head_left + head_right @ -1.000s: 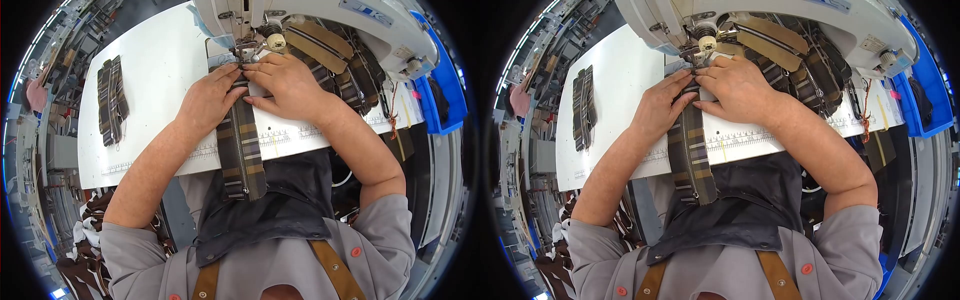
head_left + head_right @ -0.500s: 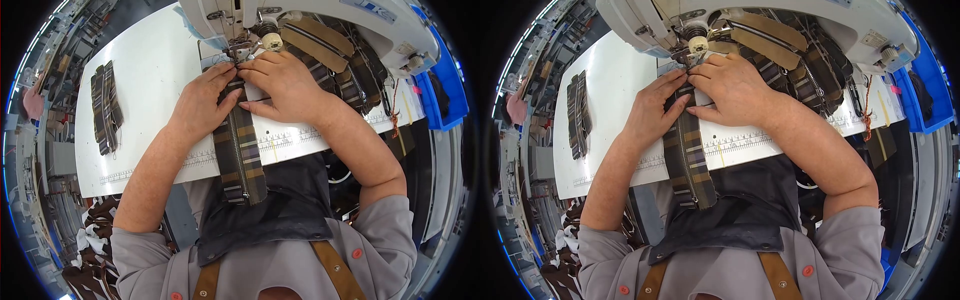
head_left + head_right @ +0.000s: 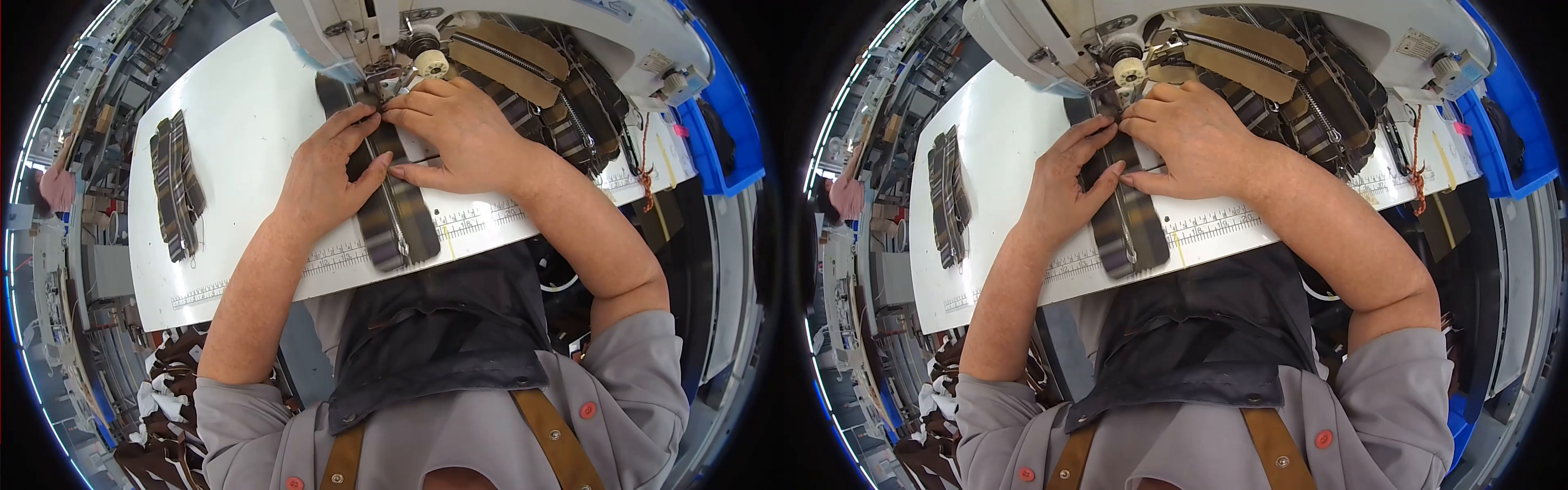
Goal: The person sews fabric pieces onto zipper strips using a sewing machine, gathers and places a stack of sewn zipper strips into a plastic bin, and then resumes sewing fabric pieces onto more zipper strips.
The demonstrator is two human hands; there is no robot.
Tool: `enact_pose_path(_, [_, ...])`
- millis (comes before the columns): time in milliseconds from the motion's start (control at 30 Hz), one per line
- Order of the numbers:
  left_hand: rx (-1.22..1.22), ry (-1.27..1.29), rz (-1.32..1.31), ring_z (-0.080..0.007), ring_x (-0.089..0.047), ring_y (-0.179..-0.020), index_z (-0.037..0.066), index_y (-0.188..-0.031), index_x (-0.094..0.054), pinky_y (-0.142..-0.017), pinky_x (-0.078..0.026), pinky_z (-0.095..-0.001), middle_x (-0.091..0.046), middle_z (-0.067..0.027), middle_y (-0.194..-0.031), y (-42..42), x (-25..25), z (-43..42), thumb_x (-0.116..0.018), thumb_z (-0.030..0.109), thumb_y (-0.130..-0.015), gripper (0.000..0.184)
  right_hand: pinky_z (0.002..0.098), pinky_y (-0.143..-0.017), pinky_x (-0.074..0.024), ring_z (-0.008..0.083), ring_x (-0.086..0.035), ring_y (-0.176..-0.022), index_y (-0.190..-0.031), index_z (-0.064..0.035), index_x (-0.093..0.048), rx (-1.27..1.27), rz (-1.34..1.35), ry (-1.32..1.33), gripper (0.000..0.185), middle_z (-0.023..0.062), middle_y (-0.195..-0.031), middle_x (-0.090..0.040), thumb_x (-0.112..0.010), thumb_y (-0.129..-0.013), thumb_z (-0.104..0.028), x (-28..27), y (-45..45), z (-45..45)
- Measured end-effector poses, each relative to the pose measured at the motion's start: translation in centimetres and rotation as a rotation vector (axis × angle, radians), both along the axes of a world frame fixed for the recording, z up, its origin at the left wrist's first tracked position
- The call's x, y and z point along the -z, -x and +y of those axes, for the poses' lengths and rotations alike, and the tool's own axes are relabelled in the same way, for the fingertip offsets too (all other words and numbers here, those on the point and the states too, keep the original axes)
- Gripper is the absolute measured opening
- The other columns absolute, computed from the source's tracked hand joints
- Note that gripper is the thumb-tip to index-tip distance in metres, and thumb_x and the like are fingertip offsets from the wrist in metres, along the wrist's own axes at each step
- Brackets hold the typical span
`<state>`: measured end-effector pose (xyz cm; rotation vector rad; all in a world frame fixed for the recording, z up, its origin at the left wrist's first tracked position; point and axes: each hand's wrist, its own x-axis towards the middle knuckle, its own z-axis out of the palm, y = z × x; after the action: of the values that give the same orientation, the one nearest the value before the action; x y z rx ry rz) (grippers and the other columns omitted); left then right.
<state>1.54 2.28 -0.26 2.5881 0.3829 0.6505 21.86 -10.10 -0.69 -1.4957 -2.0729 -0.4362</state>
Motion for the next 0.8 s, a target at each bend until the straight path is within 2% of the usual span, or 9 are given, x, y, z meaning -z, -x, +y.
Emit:
enact_pose_path(200, [0.013,-0.065,-0.022,-0.0331,-0.071,-0.113,-0.003,-0.123,-0.073,-0.091,-0.061,-0.0381,-0.067,-0.0159,-0.137,0.05,0.08,0.18,-0.077,0.024,-0.091,0.042,0.0415,-0.090,-0.0489,0.0265,-0.064,-0.108,-0.111,-0.0036,-0.074,0.021,0.002,0.033,0.051,0.0075,-0.113,-0.072,-0.076,-0.082,-0.045,-0.08,0.06,-0.01])
enact_pose_path(267, [-0.012,0.075,-0.001,-0.0319,-0.070,-0.120,-0.003,-0.121,-0.075,-0.103,-0.055,-0.0385,-0.069,-0.0163,-0.134,0.02,-0.46,-0.34,-0.078,0.015,-0.090,0.036,0.0417,-0.092,-0.0489,0.0266,-0.064,-0.110,-0.110,-0.0035,-0.074,0.024,-0.011,0.021,0.049,0.0076,-0.114,-0.072,-0.075,-0.084,-0.045,-0.05,0.06,0.03])
enact_pose_path(467, [-0.026,0.146,-0.015,-0.0318,-0.071,-0.118,-0.002,-0.119,-0.076,-0.100,-0.057,-0.0383,-0.070,-0.0164,-0.133,-0.04,-0.54,-0.44,-0.078,0.016,-0.090,0.034,0.0421,-0.094,-0.0488,0.0267,-0.064,-0.111,-0.112,-0.0032,-0.074,0.043,-0.005,0.054,0.048,0.0080,-0.116,-0.072,-0.074,-0.087,-0.044,-0.30,0.23,-0.17])
enact_pose_path(600, [-0.033,0.097,-0.016,-0.0319,-0.072,-0.117,-0.002,-0.118,-0.076,-0.100,-0.057,-0.0384,-0.070,-0.0168,-0.133,-0.07,-0.45,-0.27,-0.078,0.015,-0.090,0.033,0.0418,-0.095,-0.0486,0.0263,-0.063,-0.113,-0.114,-0.0028,-0.074,0.043,-0.023,0.049,0.048,0.0080,-0.117,-0.071,-0.073,-0.087,-0.043,-0.26,0.09,-0.09])
enact_pose_path(667, [-0.018,0.069,-0.050,-0.0307,-0.074,-0.108,0.000,-0.118,-0.077,-0.085,-0.064,-0.0366,-0.071,-0.0151,-0.132,-0.09,0.03,0.09,-0.079,0.019,-0.090,0.034,0.0412,-0.094,-0.0483,0.0256,-0.062,-0.114,-0.114,-0.0022,-0.074,0.057,-0.032,0.065,0.047,0.0080,-0.119,-0.071,-0.072,-0.088,-0.042,-0.33,0.20,-0.13])
enact_pose_path(700, [-0.020,0.069,-0.052,-0.0307,-0.074,-0.108,0.000,-0.118,-0.077,-0.085,-0.064,-0.0366,-0.071,-0.0151,-0.132,-0.07,0.01,0.15,-0.079,0.019,-0.090,0.034,0.0412,-0.094,-0.0483,0.0256,-0.062,-0.114,-0.114,-0.0022,-0.074,0.055,-0.034,0.065,0.047,0.0080,-0.119,-0.071,-0.072,-0.088,-0.042,-0.34,0.26,-0.12])
enact_pose_path(767, [-0.005,0.052,-0.033,-0.0326,-0.071,-0.118,-0.001,-0.118,-0.076,-0.102,-0.057,-0.0385,-0.071,-0.0177,-0.132,-0.13,0.00,0.27,-0.076,0.011,-0.091,0.030,0.0406,-0.094,-0.0478,0.0254,-0.062,-0.114,-0.116,-0.0019,-0.074,0.057,-0.013,0.100,0.049,0.0081,-0.120,-0.070,-0.072,-0.089,-0.042,-0.39,0.24,-0.16])
enact_pose_path(800, [-0.006,0.052,-0.035,-0.0326,-0.071,-0.118,-0.001,-0.118,-0.076,-0.102,-0.057,-0.0385,-0.071,-0.0177,-0.132,-0.25,0.12,0.44,-0.076,0.011,-0.091,0.030,0.0406,-0.094,-0.0478,0.0254,-0.062,-0.114,-0.116,-0.0019,-0.074,0.056,-0.015,0.100,0.049,0.0081,-0.120,-0.070,-0.072,-0.089,-0.042,-0.44,0.21,-0.18])
